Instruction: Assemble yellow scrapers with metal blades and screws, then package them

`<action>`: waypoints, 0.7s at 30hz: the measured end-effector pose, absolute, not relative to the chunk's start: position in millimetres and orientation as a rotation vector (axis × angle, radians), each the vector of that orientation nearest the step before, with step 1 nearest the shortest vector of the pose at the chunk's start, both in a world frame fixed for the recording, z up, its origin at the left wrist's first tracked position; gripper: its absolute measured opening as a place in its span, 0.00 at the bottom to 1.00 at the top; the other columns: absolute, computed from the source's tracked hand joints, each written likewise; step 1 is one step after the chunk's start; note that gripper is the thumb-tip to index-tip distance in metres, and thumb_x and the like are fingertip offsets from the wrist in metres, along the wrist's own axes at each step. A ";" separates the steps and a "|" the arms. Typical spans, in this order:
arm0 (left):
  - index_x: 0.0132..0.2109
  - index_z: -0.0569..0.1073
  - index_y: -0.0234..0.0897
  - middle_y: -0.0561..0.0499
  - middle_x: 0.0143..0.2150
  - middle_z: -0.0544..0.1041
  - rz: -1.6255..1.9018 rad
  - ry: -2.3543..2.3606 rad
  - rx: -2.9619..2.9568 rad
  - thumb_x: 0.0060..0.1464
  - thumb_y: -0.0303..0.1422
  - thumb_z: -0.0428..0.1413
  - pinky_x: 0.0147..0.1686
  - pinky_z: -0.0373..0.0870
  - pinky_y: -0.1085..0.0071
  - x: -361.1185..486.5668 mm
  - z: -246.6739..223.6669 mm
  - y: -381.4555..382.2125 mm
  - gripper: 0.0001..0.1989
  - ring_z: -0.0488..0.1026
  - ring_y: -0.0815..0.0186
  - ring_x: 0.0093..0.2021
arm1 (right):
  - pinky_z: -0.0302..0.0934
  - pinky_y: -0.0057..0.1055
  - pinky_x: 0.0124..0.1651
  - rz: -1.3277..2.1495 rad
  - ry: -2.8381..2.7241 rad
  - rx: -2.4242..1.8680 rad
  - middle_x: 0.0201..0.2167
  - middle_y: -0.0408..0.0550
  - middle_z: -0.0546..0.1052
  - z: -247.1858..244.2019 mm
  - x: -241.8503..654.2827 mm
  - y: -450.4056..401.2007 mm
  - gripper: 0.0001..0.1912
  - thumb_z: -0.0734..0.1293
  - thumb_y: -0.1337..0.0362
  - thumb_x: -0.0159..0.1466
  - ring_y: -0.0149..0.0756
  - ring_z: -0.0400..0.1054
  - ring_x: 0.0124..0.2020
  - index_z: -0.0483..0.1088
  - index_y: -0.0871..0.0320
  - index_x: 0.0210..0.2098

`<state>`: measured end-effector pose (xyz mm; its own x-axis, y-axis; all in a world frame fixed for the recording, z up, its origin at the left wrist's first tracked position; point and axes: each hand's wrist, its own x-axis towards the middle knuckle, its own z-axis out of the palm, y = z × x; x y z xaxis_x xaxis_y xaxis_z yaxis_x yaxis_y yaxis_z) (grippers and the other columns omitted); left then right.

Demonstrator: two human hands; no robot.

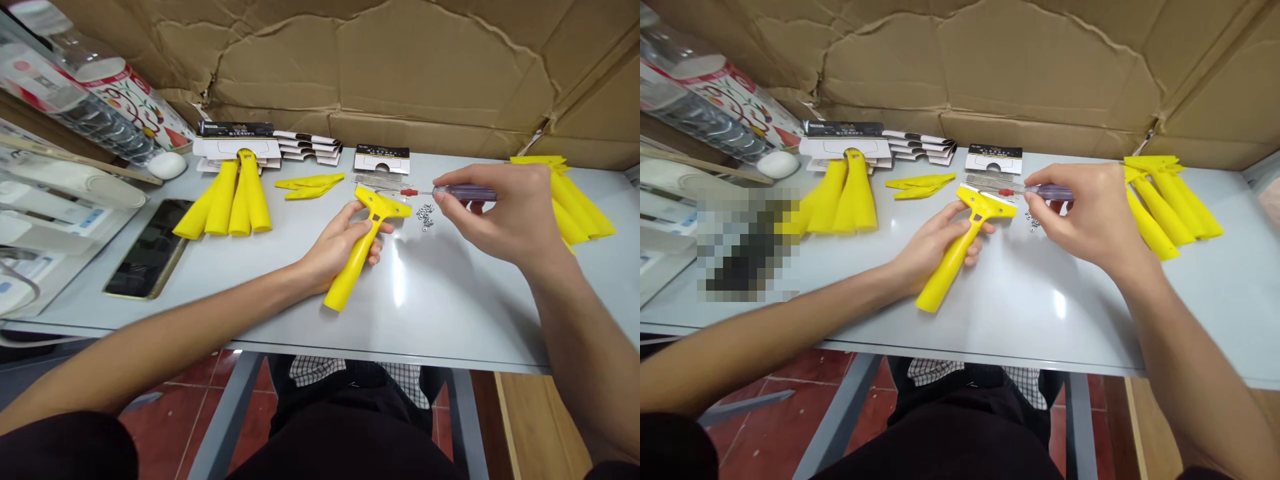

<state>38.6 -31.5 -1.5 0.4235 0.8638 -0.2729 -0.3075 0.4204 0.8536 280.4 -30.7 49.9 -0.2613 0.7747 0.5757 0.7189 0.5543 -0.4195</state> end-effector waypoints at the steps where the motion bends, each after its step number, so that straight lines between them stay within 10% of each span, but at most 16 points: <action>1: 0.59 0.65 0.40 0.45 0.45 0.81 0.842 0.805 0.821 0.70 0.26 0.52 0.28 0.69 0.71 38.7 -1.7 -31.4 0.13 0.71 0.72 0.27 | 0.69 0.37 0.29 0.130 -2.033 -1.208 0.32 0.45 0.86 47.4 280.9 -29.2 0.04 0.73 0.64 0.66 0.38 0.75 0.26 0.83 0.50 0.39; 21: 0.63 0.62 0.42 0.46 0.48 0.80 0.809 0.722 0.953 0.69 0.30 0.57 0.29 0.69 0.72 36.8 -6.0 -34.7 0.20 0.69 0.73 0.27 | 0.65 0.35 0.32 0.322 -2.212 -1.244 0.29 0.40 0.81 33.0 274.3 -24.3 0.17 0.66 0.68 0.66 0.33 0.68 0.21 0.79 0.51 0.52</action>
